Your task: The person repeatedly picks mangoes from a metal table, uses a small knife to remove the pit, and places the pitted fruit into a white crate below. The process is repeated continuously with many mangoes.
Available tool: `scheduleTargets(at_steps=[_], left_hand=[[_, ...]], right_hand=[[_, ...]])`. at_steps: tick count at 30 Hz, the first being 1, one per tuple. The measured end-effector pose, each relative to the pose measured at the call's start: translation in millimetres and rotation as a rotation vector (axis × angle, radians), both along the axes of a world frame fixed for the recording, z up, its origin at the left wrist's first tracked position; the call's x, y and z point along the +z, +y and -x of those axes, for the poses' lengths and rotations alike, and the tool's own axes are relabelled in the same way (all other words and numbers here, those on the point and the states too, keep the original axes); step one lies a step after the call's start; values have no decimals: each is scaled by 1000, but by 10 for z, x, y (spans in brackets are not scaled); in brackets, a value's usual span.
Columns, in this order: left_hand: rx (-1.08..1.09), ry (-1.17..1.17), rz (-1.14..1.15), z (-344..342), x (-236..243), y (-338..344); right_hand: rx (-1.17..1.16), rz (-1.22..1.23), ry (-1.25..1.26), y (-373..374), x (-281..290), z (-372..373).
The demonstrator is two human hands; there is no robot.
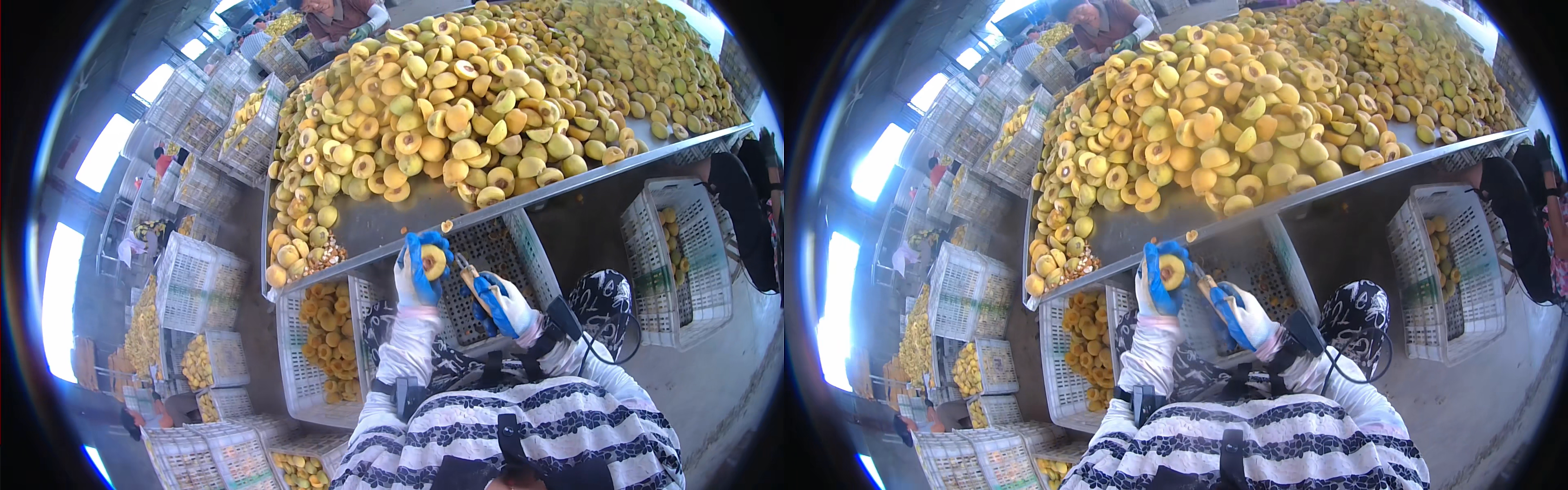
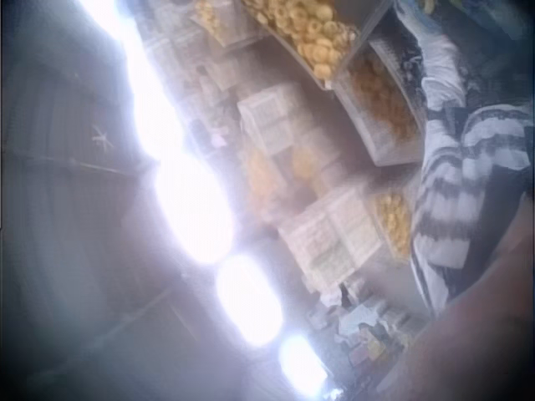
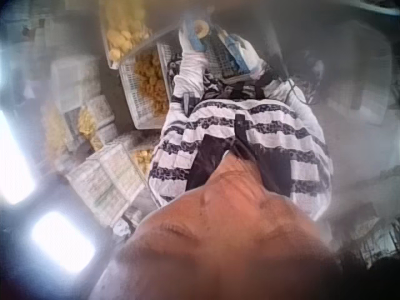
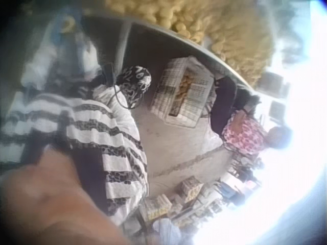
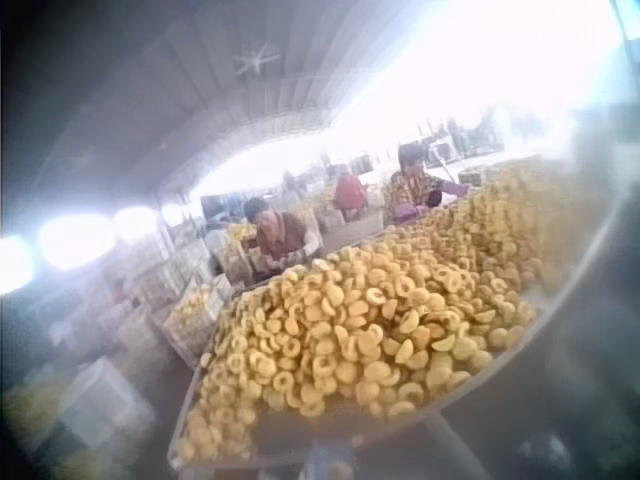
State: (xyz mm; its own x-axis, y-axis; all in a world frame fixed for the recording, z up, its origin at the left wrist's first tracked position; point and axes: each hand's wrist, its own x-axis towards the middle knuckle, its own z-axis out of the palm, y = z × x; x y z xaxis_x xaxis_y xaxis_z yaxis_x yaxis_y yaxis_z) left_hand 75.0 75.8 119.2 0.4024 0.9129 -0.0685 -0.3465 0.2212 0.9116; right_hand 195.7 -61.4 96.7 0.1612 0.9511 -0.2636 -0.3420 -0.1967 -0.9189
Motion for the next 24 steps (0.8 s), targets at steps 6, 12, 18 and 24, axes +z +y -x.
scheduleTargets(at_steps=[6,12,18,24], left_hand=[[79,-77,-242,-107,-28,-132],[108,-149,-181,-120,-171,-190],[133,-24,-285,-174,-93,-288],[-80,49,43,-177,90,-304]], right_hand=[[-16,-134,-160,12,73,88],[-117,-142,-801,40,-62,228],[-51,-37,-152,45,48,334],[299,90,474,-39,100,-51]])
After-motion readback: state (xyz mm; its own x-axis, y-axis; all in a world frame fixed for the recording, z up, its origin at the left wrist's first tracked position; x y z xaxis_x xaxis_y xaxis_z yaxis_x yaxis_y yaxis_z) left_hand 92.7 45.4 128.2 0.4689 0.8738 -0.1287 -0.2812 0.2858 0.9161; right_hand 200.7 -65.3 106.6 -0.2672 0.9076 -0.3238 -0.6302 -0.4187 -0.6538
